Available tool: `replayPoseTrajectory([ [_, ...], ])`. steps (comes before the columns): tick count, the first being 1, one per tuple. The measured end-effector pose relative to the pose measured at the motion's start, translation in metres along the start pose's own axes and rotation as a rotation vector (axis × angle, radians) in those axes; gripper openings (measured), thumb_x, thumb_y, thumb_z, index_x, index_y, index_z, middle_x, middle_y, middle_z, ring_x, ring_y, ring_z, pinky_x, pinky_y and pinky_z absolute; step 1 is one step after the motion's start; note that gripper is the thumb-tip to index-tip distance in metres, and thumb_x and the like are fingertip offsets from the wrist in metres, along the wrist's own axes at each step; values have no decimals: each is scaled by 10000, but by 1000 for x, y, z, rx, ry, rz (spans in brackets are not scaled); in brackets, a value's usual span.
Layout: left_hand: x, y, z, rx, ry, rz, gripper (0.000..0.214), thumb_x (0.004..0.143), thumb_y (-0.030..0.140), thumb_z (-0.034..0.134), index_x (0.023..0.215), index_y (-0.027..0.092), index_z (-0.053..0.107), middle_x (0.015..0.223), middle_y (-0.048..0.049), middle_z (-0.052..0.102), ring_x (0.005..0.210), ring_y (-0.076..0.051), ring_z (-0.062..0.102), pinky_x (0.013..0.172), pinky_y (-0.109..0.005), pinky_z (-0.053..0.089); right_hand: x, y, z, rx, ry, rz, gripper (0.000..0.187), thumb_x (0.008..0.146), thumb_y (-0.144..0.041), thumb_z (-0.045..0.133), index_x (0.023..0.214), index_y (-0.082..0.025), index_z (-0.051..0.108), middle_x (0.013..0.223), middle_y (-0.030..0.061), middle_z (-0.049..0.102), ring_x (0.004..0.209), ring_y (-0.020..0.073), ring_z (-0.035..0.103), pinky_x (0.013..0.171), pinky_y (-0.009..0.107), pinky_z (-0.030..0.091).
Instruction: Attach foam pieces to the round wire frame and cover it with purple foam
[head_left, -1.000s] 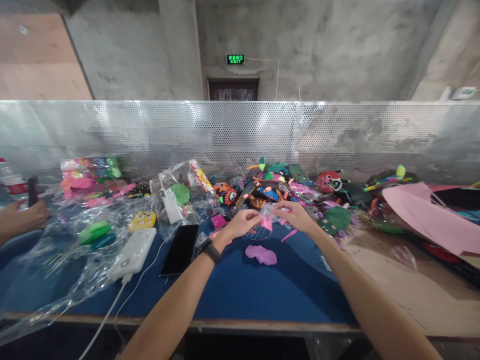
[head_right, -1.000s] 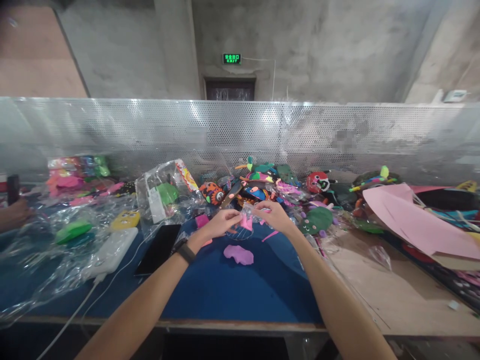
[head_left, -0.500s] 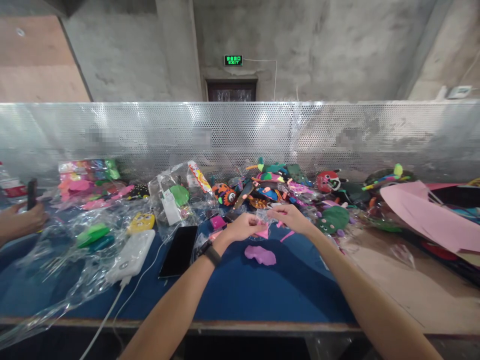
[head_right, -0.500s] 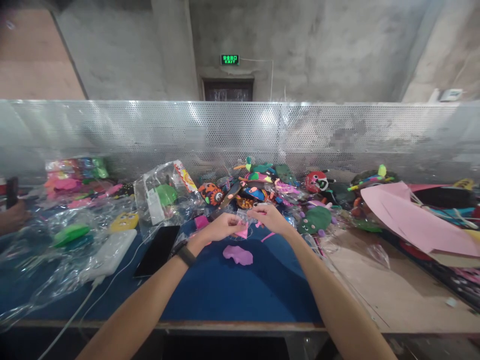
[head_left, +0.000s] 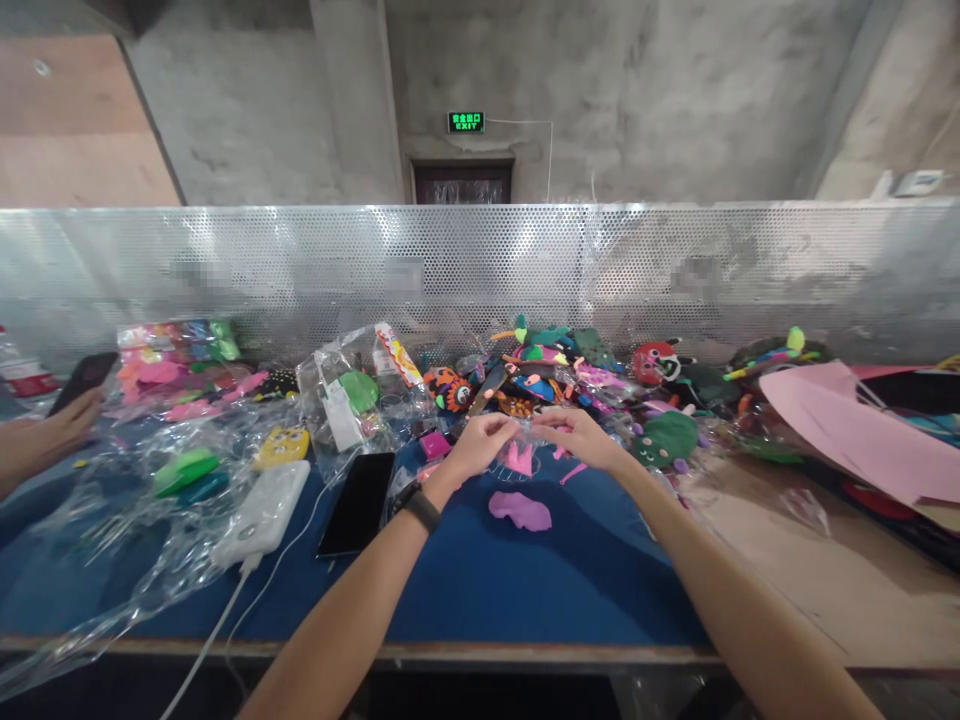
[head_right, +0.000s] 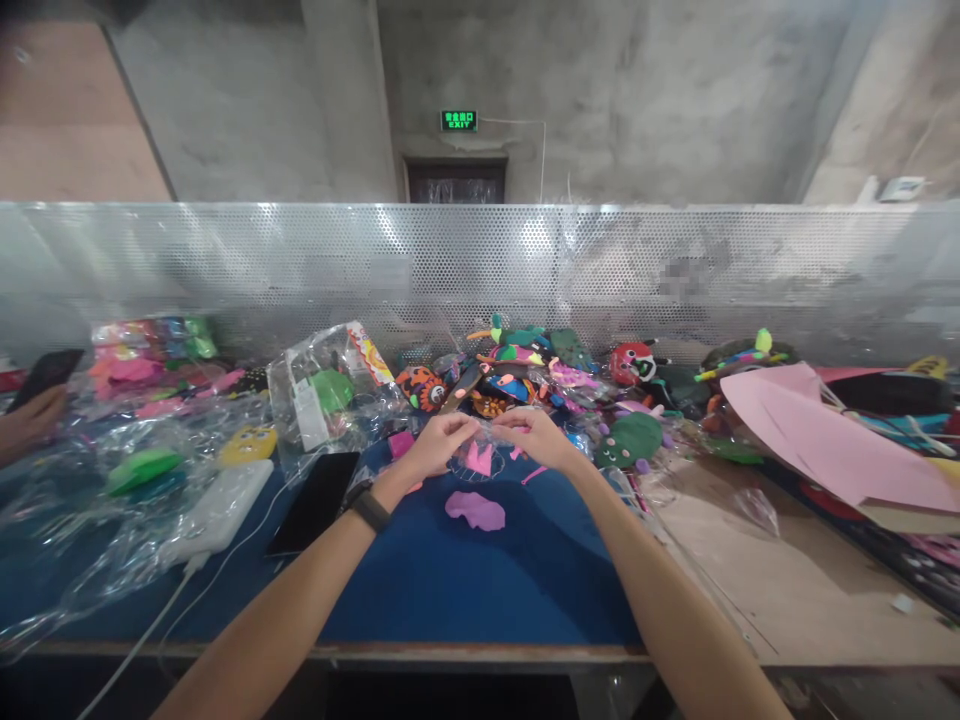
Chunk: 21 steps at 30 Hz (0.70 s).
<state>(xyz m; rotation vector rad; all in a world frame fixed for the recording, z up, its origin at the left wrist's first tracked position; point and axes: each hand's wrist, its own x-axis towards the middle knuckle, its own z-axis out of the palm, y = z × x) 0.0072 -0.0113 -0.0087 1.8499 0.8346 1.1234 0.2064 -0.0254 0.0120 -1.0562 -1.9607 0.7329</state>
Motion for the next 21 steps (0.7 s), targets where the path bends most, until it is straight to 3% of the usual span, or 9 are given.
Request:
replayPoseTrajectory([
  [4,-2,4,-1,65,29,43,324,831,432,513,723,147,623,626,-15,603,535,-111,511,533,-231,388,1,5,0,-41,-58,-67,358,795,-486,563,822,-158,703,774,35,670,660,140,590,540,224,471],
  [11,-6,13,2,123,-25,93,315,832,370,510,638,138,594,575,-11,582,531,-105,488,532,-221,369,2,8,4,-155,20,-139,293,805,-420,567,754,-164,702,737,29,675,708,160,598,663,258,465],
  [15,-7,14,4,140,-51,98,289,835,362,509,689,136,615,598,-11,592,538,-109,509,548,-223,391,0,1,7,-170,24,-151,273,818,-373,554,726,-158,696,725,33,673,696,154,604,659,251,466],
  [21,-4,10,-1,250,24,145,257,823,345,526,741,140,657,670,-30,639,628,-136,566,622,-238,422,-2,-1,8,-177,-10,-132,310,829,-430,539,772,-175,707,739,27,675,685,157,616,603,241,472],
])
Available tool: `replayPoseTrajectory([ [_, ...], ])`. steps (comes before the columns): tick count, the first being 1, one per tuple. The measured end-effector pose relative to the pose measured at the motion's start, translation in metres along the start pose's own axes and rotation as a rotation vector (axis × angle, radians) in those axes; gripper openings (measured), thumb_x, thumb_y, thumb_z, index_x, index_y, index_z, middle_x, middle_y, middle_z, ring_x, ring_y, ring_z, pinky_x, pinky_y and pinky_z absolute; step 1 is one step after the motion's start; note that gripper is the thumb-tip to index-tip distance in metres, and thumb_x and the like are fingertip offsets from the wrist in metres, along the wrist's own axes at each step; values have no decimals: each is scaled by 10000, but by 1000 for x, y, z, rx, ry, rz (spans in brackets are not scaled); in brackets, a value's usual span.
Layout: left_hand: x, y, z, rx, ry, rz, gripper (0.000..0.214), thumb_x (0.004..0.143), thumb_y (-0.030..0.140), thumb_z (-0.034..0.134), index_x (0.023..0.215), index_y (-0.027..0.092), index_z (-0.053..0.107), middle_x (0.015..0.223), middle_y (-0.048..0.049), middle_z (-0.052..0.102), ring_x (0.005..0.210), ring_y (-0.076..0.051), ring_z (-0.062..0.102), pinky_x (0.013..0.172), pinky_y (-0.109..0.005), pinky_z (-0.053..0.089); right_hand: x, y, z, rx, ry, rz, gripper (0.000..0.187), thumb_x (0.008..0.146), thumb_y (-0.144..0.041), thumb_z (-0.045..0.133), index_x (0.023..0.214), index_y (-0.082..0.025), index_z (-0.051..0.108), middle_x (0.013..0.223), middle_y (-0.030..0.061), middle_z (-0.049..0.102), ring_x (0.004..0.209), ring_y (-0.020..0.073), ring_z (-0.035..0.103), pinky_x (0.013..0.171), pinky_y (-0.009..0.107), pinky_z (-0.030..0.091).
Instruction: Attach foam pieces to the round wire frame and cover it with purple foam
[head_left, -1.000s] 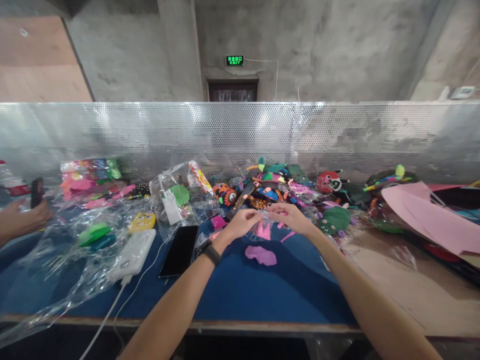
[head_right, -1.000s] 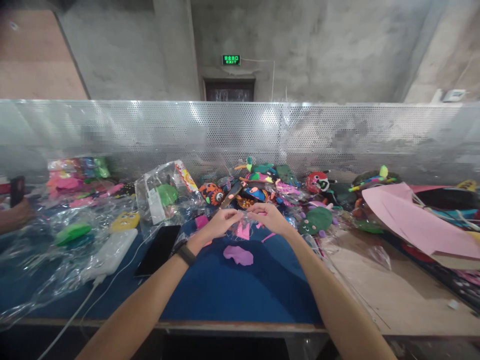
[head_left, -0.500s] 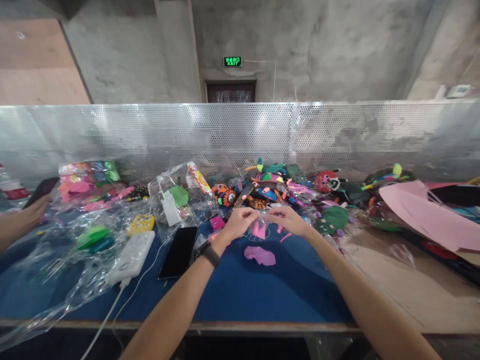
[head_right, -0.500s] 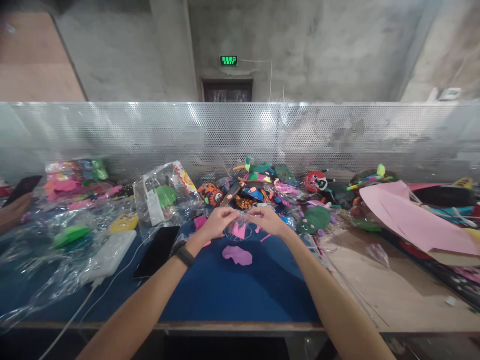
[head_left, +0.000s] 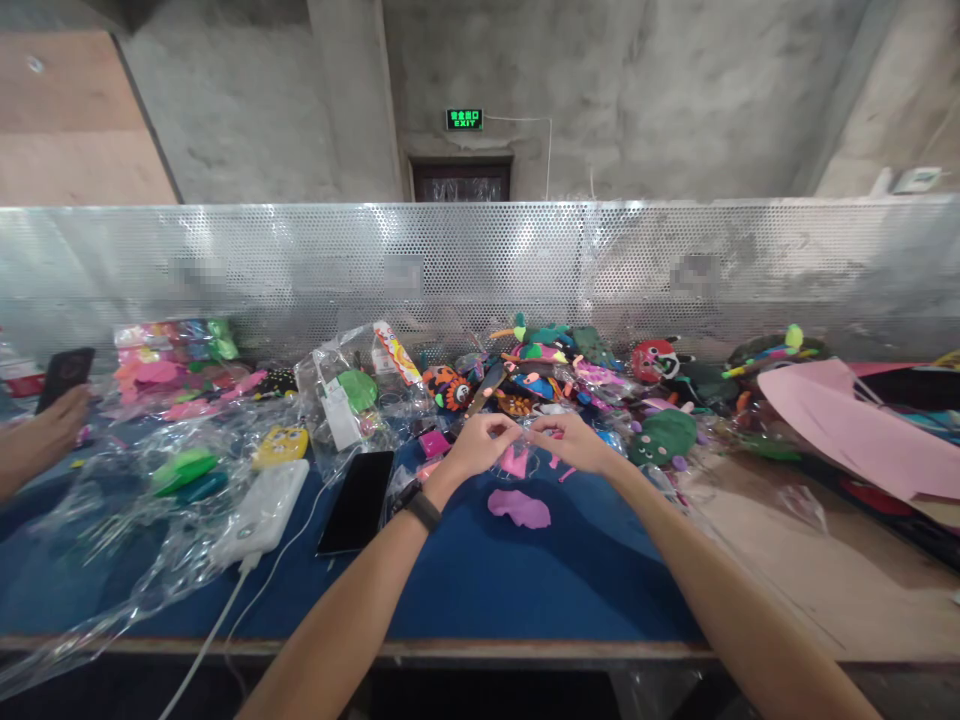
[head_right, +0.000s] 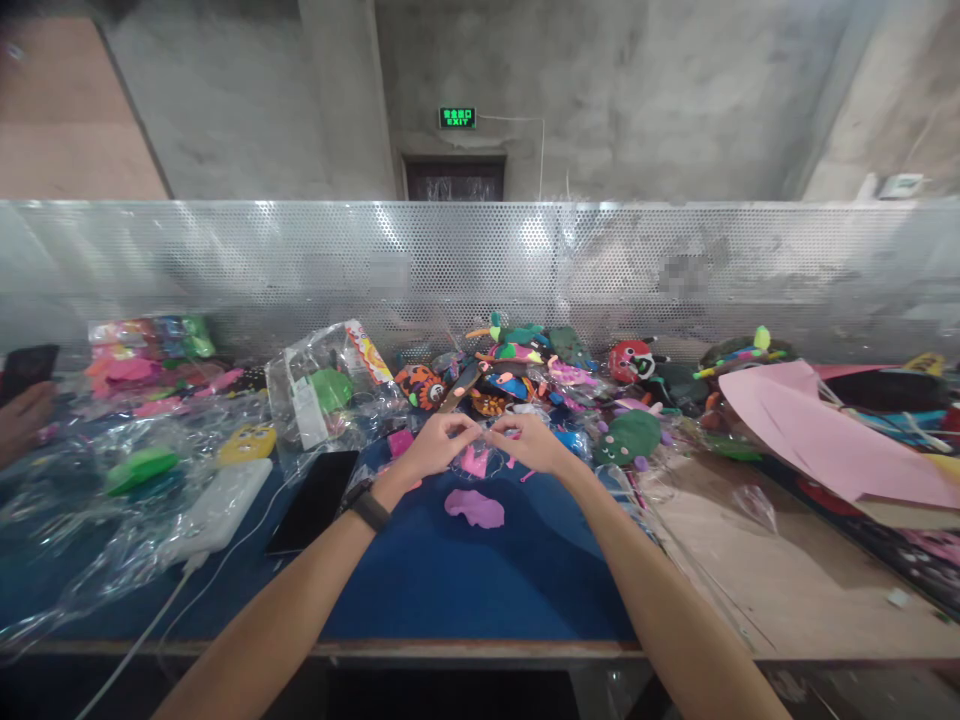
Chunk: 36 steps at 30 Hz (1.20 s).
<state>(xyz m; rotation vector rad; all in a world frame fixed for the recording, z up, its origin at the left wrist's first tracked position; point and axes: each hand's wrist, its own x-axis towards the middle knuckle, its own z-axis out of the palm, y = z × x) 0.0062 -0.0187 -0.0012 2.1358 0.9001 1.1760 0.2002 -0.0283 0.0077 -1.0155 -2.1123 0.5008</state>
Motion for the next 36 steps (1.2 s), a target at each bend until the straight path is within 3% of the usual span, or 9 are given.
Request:
replayPoseTrajectory([
  [4,2,-4,-1,-18,52,-34,267,811,358,536,729,139,665,717,-42,657,648,-144,574,619,-242,426,1,5,-2,-23,6,-23,313,829,-441,540,779,-184,711,740,35,680,712,179,624,623,262,489],
  [11,1,-4,0,-50,33,-48,265,802,386,561,811,149,678,762,-36,666,644,-131,575,624,-239,437,0,4,0,18,-26,39,335,829,-469,532,818,-190,719,756,41,677,622,153,610,506,230,467],
  [20,1,-4,-3,-78,56,-80,302,791,423,578,782,141,687,664,-36,652,559,-127,556,566,-244,423,1,5,-2,-47,73,-19,305,828,-428,541,794,-179,712,762,34,689,724,177,618,665,268,470],
  [25,2,-8,-3,-158,46,-109,315,768,439,607,827,145,703,747,-53,674,625,-135,574,580,-240,447,2,8,-1,-53,110,-6,306,840,-418,510,774,-175,685,785,52,673,716,186,611,620,273,482],
  [31,6,-14,-2,-311,108,-239,289,757,425,622,811,142,651,825,-70,665,730,-152,619,669,-268,523,3,13,-5,-99,147,-29,311,851,-400,484,710,-173,641,764,42,658,736,175,594,665,268,467],
  [36,6,-18,-1,-266,89,-189,289,776,424,600,825,142,641,815,-67,661,746,-159,623,680,-272,521,2,11,-4,-99,135,-7,317,843,-418,493,729,-170,654,789,47,671,759,188,609,672,269,458],
])
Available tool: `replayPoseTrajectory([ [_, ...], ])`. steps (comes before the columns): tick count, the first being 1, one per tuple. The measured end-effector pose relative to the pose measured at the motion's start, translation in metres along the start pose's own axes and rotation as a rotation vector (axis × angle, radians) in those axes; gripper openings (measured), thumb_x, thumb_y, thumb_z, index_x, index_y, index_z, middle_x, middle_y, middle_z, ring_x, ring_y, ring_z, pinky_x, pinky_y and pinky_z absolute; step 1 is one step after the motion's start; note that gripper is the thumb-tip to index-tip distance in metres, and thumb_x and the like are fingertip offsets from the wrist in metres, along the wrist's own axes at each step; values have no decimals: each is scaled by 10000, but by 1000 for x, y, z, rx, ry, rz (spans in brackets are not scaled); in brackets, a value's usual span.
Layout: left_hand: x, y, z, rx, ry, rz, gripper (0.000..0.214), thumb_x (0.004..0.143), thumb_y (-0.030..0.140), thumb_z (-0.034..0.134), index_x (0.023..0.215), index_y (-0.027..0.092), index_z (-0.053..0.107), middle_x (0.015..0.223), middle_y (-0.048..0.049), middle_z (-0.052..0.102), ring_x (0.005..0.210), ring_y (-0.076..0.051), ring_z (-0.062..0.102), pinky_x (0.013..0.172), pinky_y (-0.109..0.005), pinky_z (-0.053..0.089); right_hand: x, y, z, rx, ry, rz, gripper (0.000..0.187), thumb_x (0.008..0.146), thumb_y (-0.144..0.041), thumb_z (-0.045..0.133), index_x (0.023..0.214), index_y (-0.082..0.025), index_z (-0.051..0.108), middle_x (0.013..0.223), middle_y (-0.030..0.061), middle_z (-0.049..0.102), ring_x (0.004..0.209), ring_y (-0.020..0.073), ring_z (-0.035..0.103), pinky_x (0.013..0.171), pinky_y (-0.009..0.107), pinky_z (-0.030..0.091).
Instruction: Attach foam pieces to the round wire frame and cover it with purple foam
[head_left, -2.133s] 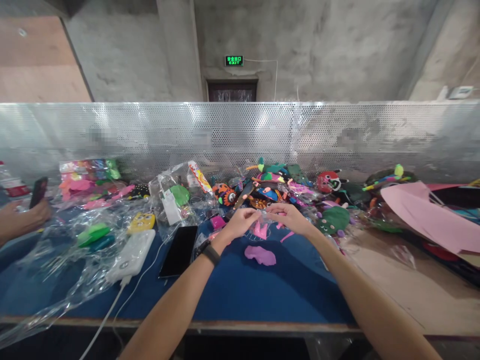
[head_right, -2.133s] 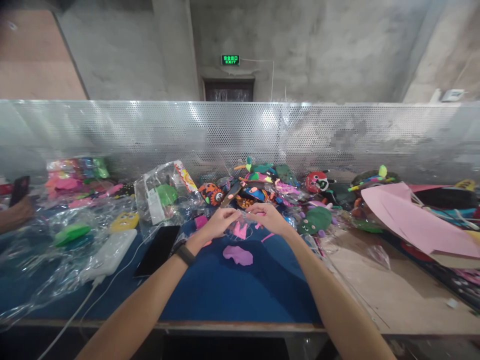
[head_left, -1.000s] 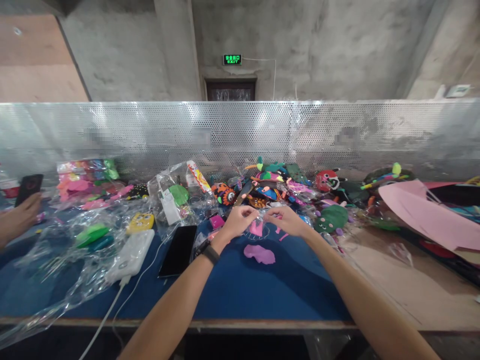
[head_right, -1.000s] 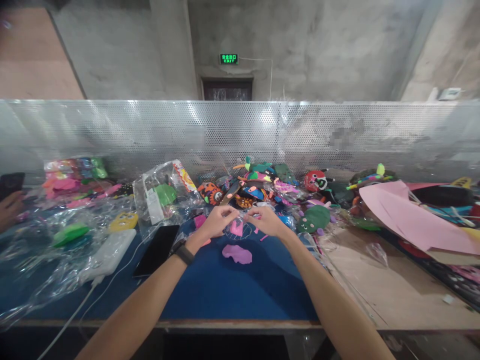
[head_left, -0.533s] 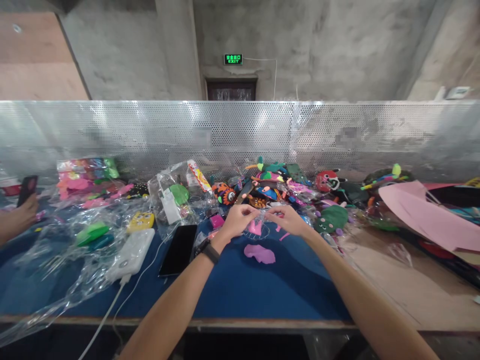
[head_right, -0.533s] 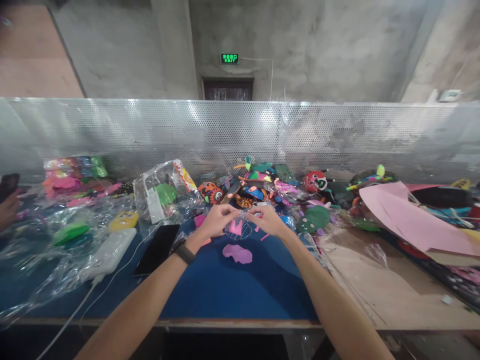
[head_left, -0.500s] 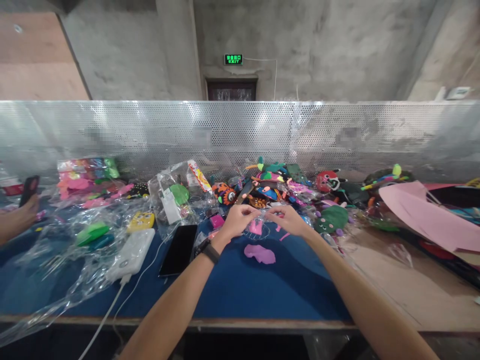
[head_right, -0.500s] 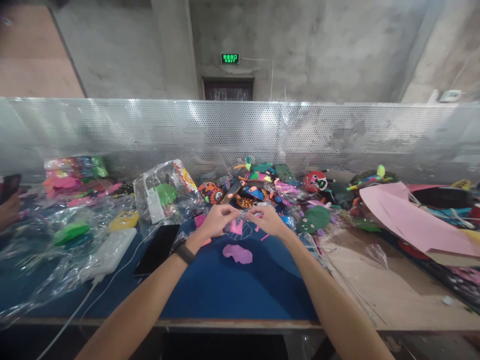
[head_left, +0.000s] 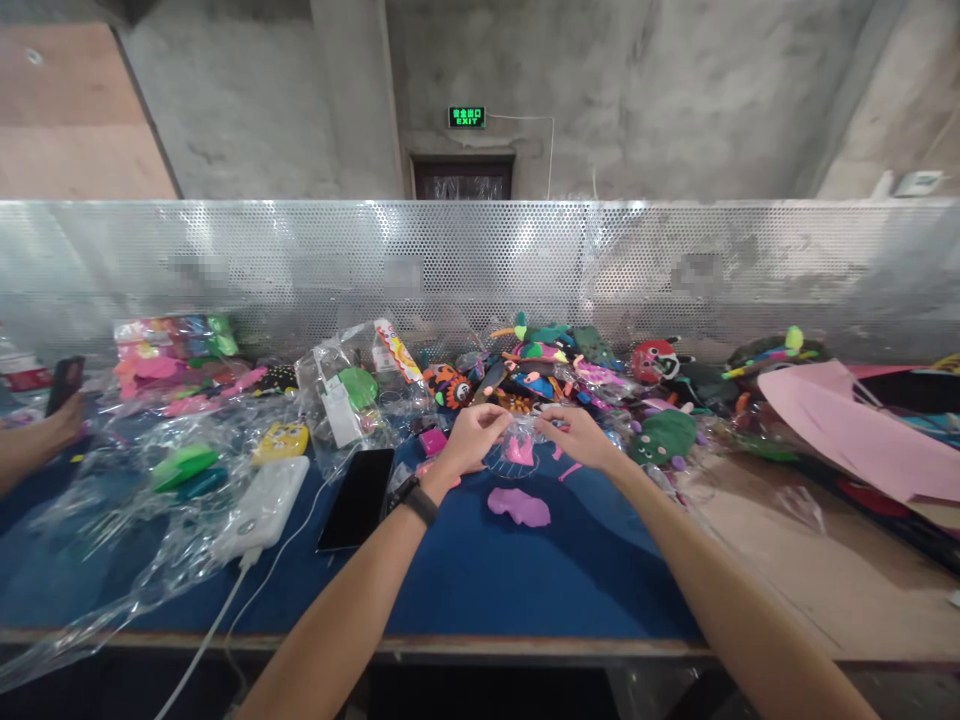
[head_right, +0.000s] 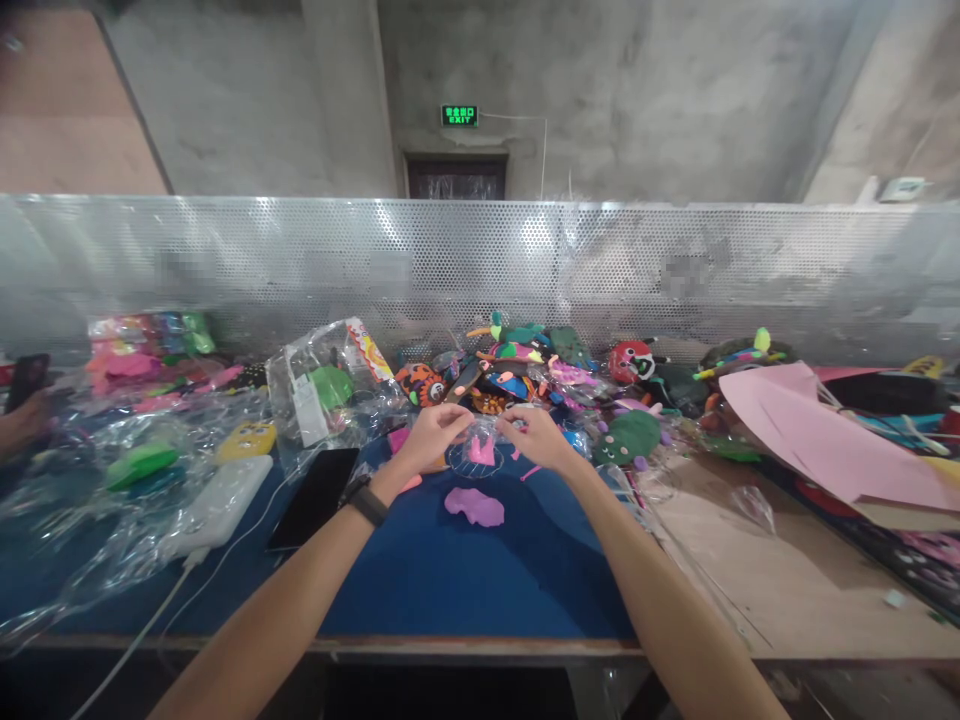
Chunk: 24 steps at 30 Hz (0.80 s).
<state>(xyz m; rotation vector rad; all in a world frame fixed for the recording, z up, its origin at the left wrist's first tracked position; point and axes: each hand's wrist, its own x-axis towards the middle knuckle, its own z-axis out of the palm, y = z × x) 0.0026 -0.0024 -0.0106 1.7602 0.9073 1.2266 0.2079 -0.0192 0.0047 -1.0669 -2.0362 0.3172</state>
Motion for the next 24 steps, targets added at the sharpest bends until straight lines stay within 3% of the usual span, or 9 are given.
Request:
replayPoseTrajectory([
  [9,-6,7,6,246,0,154,283,844,382,501,808,141,643,800,-67,677,738,-171,613,670,-259,470,-1,-6,0,34,-39,-16,237,809,-372,561,788,-186,707,810,29,705,758,184,630,711,273,460],
  [24,-11,17,8,294,-30,197,217,837,304,519,771,144,651,789,-54,675,738,-163,608,717,-267,457,-1,-5,3,-1,-36,-4,293,803,-449,558,778,-196,702,788,34,705,737,192,629,680,282,460],
])
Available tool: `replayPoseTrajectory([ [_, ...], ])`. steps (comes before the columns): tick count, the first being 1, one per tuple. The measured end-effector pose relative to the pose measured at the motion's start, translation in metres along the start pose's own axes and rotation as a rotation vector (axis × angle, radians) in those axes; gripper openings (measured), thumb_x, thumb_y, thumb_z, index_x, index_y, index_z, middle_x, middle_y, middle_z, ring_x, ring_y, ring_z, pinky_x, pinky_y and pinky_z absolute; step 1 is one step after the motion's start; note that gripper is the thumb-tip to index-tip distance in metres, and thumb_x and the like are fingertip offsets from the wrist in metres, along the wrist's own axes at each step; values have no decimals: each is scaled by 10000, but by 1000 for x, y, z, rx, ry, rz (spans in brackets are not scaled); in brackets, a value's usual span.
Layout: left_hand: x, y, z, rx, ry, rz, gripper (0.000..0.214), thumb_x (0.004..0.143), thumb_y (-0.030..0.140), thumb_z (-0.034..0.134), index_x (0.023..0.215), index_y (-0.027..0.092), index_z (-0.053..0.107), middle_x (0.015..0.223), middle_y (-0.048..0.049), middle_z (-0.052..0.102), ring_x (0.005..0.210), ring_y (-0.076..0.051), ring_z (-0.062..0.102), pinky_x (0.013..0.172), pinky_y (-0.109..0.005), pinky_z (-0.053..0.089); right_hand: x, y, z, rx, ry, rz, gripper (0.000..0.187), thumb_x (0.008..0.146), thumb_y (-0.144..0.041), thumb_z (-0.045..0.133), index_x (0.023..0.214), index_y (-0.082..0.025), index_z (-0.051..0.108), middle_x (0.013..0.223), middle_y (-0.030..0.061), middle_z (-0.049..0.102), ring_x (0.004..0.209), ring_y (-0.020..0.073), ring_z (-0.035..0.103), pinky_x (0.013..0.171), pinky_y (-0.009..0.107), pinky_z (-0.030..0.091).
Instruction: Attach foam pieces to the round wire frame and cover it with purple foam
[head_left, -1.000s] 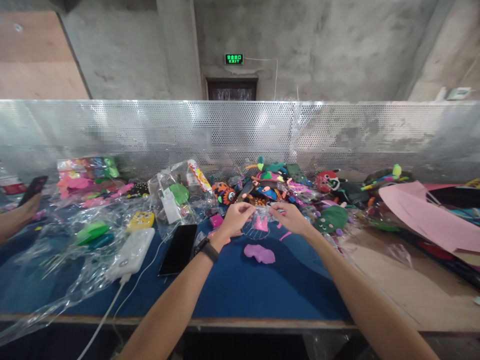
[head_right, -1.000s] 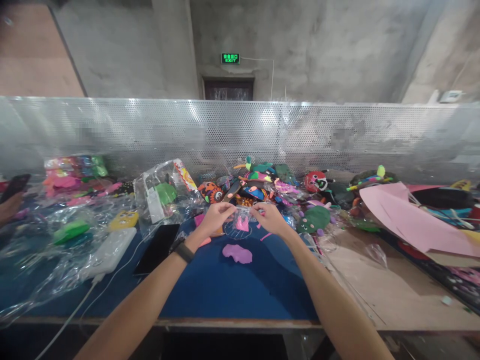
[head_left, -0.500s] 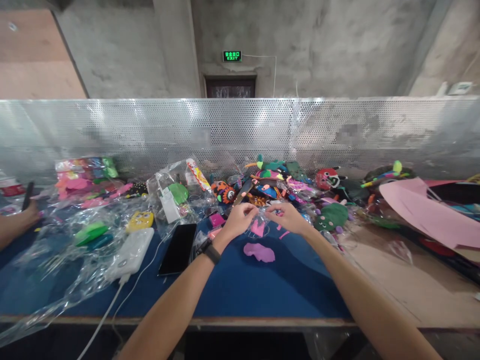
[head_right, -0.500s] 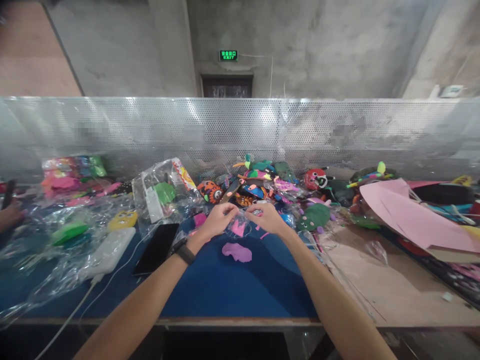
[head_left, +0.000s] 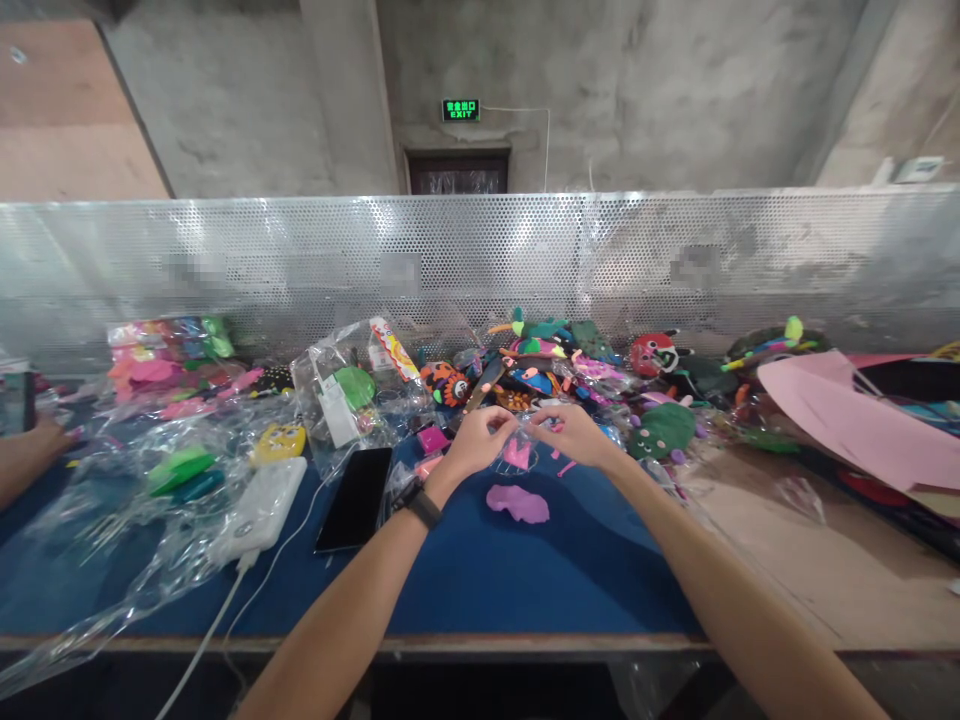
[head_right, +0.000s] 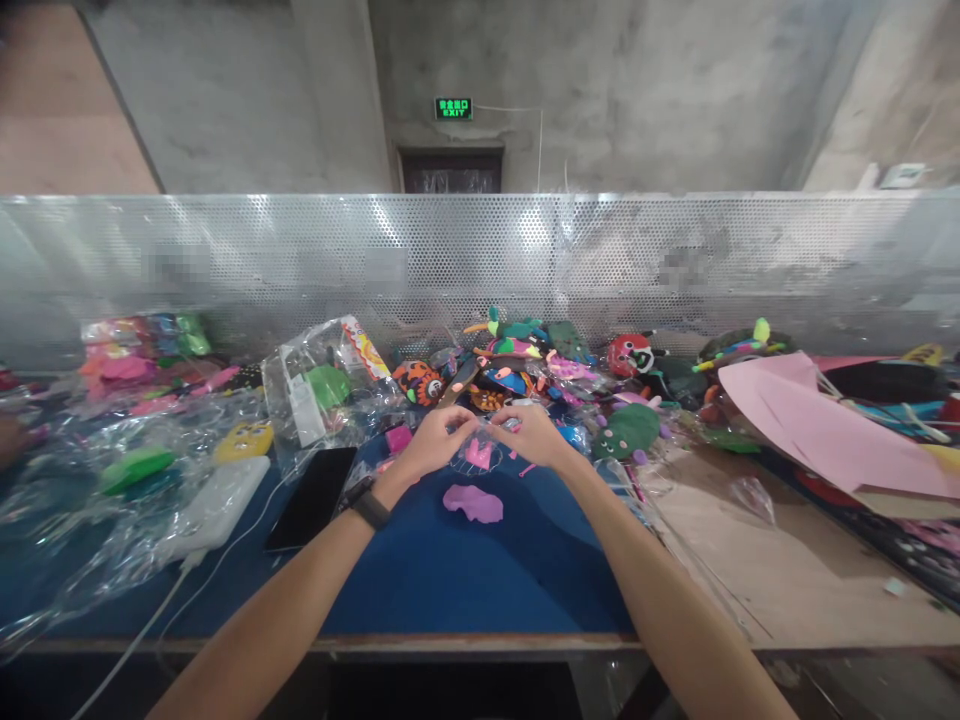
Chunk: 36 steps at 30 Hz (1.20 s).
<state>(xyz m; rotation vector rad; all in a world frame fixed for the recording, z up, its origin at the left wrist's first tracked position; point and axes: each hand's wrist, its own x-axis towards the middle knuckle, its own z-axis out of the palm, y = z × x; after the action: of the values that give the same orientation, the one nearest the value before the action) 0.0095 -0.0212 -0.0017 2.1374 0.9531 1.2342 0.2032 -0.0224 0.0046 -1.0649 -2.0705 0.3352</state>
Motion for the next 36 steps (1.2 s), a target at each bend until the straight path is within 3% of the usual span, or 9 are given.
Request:
replayPoseTrajectory([
  [16,-1,-4,4,71,20,77,180,838,283,528,803,152,647,741,-32,668,677,-143,599,662,-249,450,-1,-1,4,-50,8,-47,234,835,-365,545,813,-185,692,793,25,697,726,160,625,671,256,450],
  [26,-1,-4,6,14,-33,14,211,839,302,523,809,130,642,796,-61,672,744,-161,610,695,-255,460,-1,2,6,-70,2,-85,191,837,-302,529,821,-188,682,784,23,705,716,160,637,661,252,458],
  [31,-1,-5,6,34,-21,21,201,834,287,521,790,132,641,794,-60,670,745,-163,609,701,-260,460,-1,2,8,-89,-45,-18,214,867,-321,485,830,-188,649,694,10,687,539,131,615,602,251,457],
  [36,0,0,4,71,24,24,164,822,246,525,780,132,635,738,-48,660,694,-151,604,666,-250,454,0,3,6,-73,3,-71,203,850,-336,527,833,-191,667,811,30,703,731,165,646,686,260,464],
])
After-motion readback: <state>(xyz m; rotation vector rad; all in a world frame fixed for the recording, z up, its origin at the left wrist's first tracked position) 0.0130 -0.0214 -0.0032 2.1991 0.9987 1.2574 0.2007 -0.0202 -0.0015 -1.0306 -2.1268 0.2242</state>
